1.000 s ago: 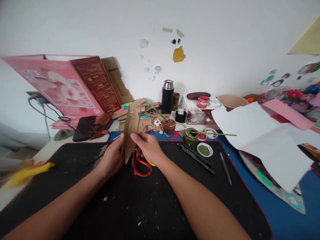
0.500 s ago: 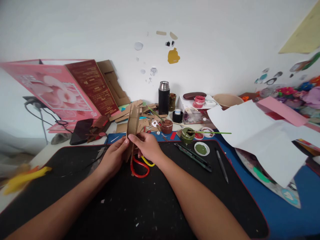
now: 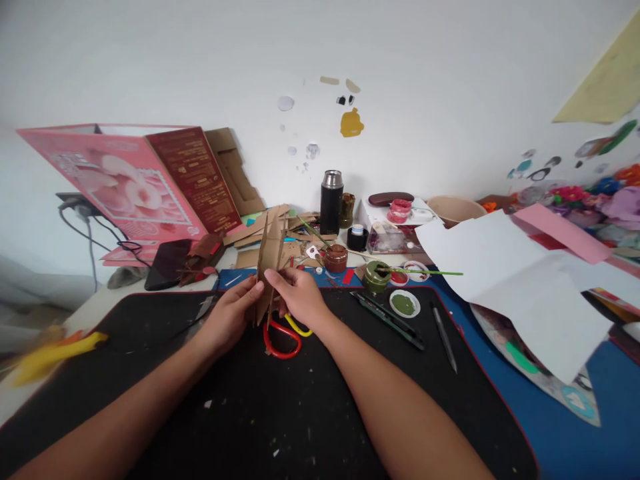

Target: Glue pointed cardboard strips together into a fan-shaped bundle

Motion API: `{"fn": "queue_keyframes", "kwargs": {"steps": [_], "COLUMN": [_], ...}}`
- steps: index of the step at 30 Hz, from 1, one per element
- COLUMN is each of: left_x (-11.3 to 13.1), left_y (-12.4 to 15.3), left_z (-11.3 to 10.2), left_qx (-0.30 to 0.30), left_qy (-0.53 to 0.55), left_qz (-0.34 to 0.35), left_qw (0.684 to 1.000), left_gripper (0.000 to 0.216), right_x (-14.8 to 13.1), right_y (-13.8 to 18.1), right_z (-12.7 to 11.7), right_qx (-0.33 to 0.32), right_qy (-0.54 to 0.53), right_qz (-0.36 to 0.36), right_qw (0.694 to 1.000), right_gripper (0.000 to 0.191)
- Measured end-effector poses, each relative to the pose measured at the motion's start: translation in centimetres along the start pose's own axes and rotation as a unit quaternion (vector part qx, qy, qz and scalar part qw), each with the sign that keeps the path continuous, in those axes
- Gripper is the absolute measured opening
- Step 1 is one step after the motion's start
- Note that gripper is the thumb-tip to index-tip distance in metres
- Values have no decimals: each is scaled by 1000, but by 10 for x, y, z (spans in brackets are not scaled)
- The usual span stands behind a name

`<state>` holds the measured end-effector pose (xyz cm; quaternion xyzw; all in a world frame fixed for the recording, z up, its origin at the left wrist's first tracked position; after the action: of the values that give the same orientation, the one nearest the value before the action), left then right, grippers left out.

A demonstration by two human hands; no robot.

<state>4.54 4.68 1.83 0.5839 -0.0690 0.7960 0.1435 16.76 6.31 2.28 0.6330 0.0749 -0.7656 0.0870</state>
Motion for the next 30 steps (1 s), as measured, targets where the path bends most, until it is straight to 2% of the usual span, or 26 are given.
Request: {"fn": "queue_keyframes", "kwargs": {"steps": [7,14,22,26,30], "left_x": [-3,-2,-2,-6,-6], "left_y": [-1,-1,0,-2,-5], "left_z": [0,-9,2,-7,-13], "left_qx": [7,68,5,40,63], "left_qy": [-24,11,-5,22,48], "left_qz": [-4,-13,-11,-20,-13], "left_qw": [1000,998,1000,999,997], "left_gripper": [47,45,44,43,52], "right_x": [5,4,2,2,1], "right_y": [-1,-1,1,1,0], "right_z": [1,-2,3,2,-1], "right_qx": [-8,4,-5,4,10], "right_qy": [6,16,10,13,15], "right_qz": [5,3,-3,7,8], "right_qw": [1000,1000,1000,1000,1000], "right_gripper": [57,58,54,55,57]}}
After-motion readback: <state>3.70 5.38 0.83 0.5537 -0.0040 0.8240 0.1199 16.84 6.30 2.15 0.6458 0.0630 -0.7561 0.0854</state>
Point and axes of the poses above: each hand's wrist, its own y-axis away from the middle knuckle, its own z-axis out of the palm, x = y × z, the point moved 7 cm from there along -y, towards the middle knuckle, and after that the axes turned 5 degrees about -y, right-handed, at the moved point
